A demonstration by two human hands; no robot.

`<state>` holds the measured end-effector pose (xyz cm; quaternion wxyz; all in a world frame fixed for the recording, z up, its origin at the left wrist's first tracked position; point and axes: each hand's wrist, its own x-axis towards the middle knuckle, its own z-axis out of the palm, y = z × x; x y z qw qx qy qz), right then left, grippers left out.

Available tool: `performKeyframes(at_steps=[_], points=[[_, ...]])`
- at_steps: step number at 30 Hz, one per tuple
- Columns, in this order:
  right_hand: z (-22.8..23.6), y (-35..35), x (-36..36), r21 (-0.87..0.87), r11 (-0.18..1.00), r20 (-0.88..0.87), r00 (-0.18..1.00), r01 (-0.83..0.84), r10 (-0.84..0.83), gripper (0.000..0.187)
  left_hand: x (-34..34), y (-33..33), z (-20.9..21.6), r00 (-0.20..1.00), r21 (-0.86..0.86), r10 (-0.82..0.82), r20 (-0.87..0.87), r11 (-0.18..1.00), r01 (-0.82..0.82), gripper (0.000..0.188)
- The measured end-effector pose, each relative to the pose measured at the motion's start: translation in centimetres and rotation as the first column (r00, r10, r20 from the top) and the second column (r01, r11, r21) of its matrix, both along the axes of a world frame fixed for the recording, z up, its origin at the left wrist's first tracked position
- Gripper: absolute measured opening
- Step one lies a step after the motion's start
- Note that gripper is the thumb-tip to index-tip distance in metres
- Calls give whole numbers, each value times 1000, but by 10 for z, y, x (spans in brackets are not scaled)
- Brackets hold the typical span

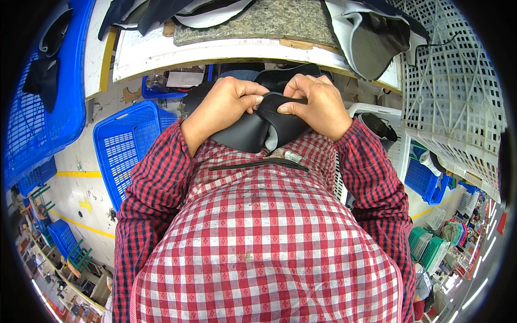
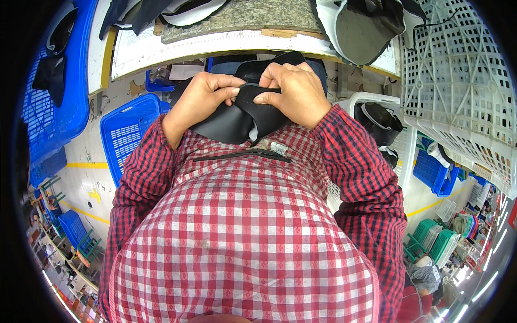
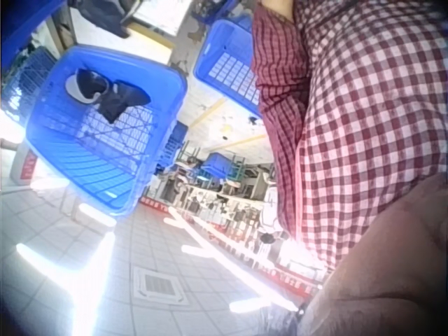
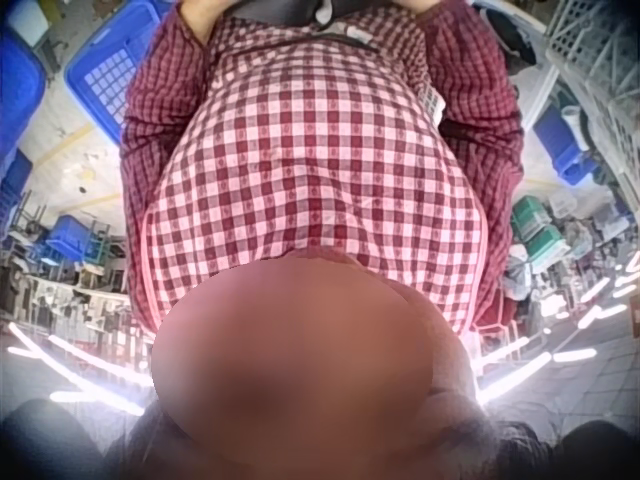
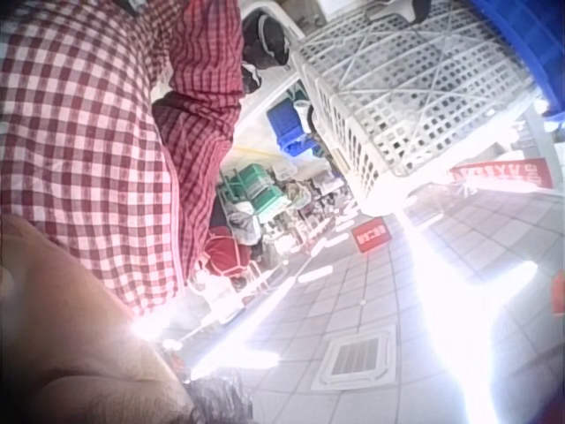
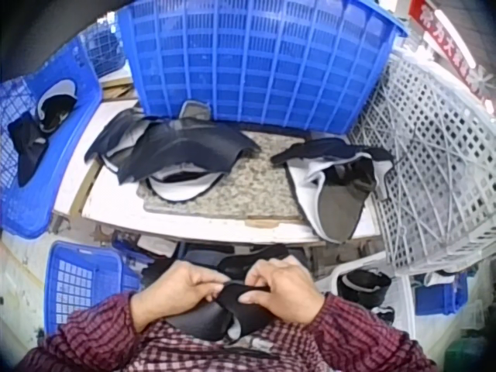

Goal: The person repeatedly picks up black shoe uppers from a workbench, turns them over, and inspects the interior and exterior surfaces. They place each piece back on the bench and continue with the next item.

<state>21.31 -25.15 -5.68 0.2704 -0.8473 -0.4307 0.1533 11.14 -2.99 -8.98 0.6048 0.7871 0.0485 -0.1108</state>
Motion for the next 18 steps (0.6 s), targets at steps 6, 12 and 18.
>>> performKeyframes(at_steps=[6, 12, 18], points=[[0, -1, 0, 9, 1000, -6, 1000, 6, -6, 31, -2, -3, 1, 1000, -18, 27, 2, 999, -27, 22], [1, 1, -1, -20, 1000, 7, 1000, -14, 14, 30, -4, -3, 0, 999, -34, 38, 3, 999, -38, 21], [1, 2, 1, -44, 999, 6, 1000, -10, 11, 30, -4, 5, -4, 1000, -185, -13, -19, 983, 10, 23]])
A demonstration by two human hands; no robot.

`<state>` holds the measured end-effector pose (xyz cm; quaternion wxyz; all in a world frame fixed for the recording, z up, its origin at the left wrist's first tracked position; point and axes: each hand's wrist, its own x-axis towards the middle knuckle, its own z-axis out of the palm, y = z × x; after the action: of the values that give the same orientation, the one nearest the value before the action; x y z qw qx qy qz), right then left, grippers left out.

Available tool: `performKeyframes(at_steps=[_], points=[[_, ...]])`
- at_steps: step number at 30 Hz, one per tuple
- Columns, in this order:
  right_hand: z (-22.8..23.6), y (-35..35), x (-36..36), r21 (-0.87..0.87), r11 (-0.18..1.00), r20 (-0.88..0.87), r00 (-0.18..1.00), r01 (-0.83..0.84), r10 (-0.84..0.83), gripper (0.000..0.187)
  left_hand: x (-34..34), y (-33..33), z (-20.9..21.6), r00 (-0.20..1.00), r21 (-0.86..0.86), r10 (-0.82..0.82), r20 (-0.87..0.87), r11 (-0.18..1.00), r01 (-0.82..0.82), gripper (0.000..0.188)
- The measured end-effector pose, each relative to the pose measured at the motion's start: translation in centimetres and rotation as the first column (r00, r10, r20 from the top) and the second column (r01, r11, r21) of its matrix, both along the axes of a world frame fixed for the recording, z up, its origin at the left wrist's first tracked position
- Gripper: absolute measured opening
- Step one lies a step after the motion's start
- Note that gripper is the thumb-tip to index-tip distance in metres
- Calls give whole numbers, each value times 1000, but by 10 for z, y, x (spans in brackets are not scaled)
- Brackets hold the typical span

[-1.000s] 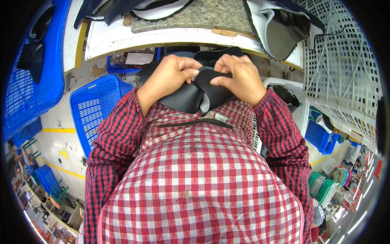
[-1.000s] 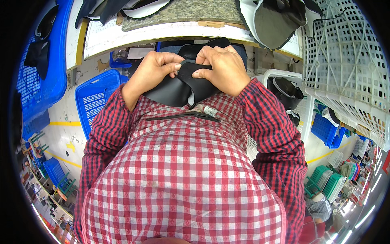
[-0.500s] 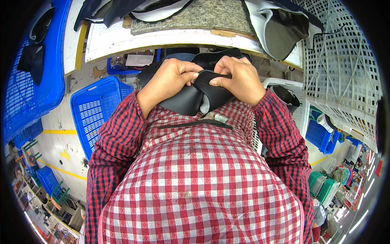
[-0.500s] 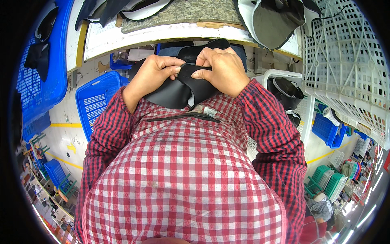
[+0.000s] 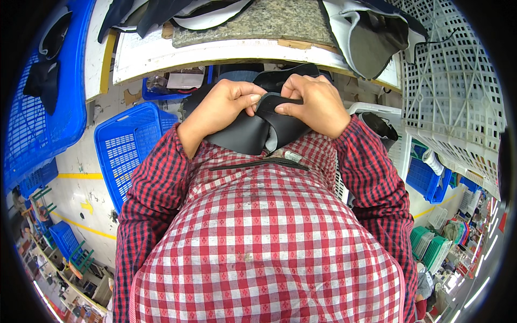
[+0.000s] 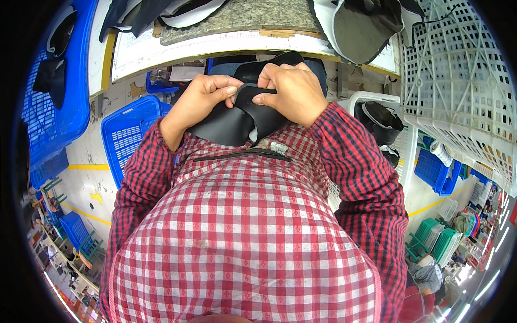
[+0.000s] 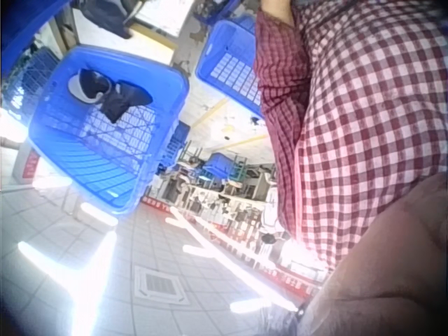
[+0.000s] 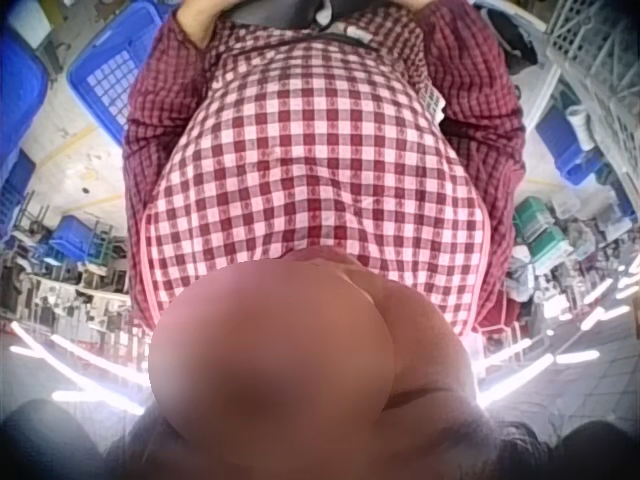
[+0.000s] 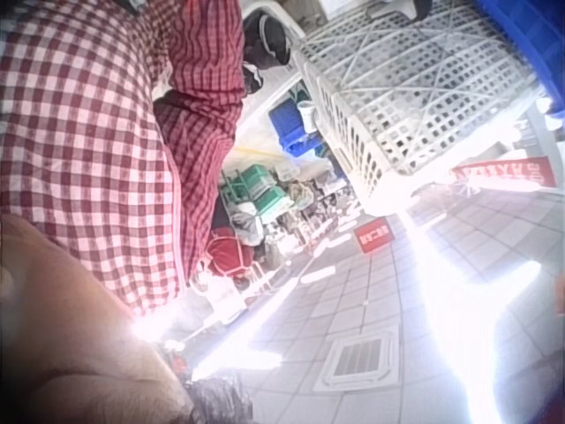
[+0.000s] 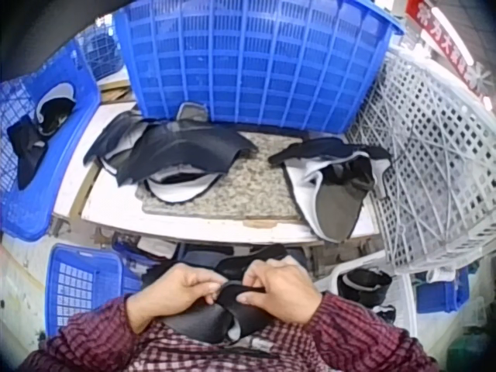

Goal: The person repeatedly picks up black shoe uppers from a workbench, turns them over, and inspects the interior and exterior surfaces. They place each piece back on the bench and continue with the next item.

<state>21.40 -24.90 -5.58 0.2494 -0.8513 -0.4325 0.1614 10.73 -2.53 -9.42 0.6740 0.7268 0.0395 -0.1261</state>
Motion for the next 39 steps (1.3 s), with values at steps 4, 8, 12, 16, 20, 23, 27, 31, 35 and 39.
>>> performKeyframes(at_steps=[4, 8, 12, 16, 20, 23, 27, 31, 35, 39], points=[[-4, 0, -3, -19, 1000, 22, 1000, -3, 3, 32, -3, -10, -2, 991, -59, 68, -119, 995, -76, 25], [-5, -3, -13, 125, 992, 233, 971, 35, -63, 37, -16, -24, 0, 969, -47, 244, -35, 968, -245, 15], [11, -18, -16, 339, 901, -186, 958, 270, -218, 59, -46, -18, 1, 915, -99, 401, 28, 912, -397, 13], [32, -38, -21, 93, 989, -246, 965, 117, -91, 33, -73, -8, -2, 908, -136, 405, 111, 911, -390, 15], [30, -38, -21, 201, 979, -52, 998, 28, -18, 35, -77, -5, 4, 945, -292, 327, 3, 904, -312, 15], [23, -33, -17, 230, 973, -87, 996, 17, 3, 33, -56, 13, 16, 982, -215, 113, -151, 966, -144, 18], [21, -28, -14, 275, 962, -132, 991, 2, 36, 21, -11, 31, 23, 976, -316, -186, -118, 938, 141, 28], [26, -26, -15, 216, 976, -144, 990, 41, -10, 33, 19, 19, 24, 960, -204, -261, -98, 950, 237, 25], [28, -27, -17, 186, 969, -234, 965, 160, -115, 33, 22, -2, 30, 983, -214, -169, -70, 965, 151, 20], [24, -26, -17, 251, 935, -306, 937, 250, -169, 40, 14, -9, 33, 999, -92, -34, 14, 995, 35, 21]])
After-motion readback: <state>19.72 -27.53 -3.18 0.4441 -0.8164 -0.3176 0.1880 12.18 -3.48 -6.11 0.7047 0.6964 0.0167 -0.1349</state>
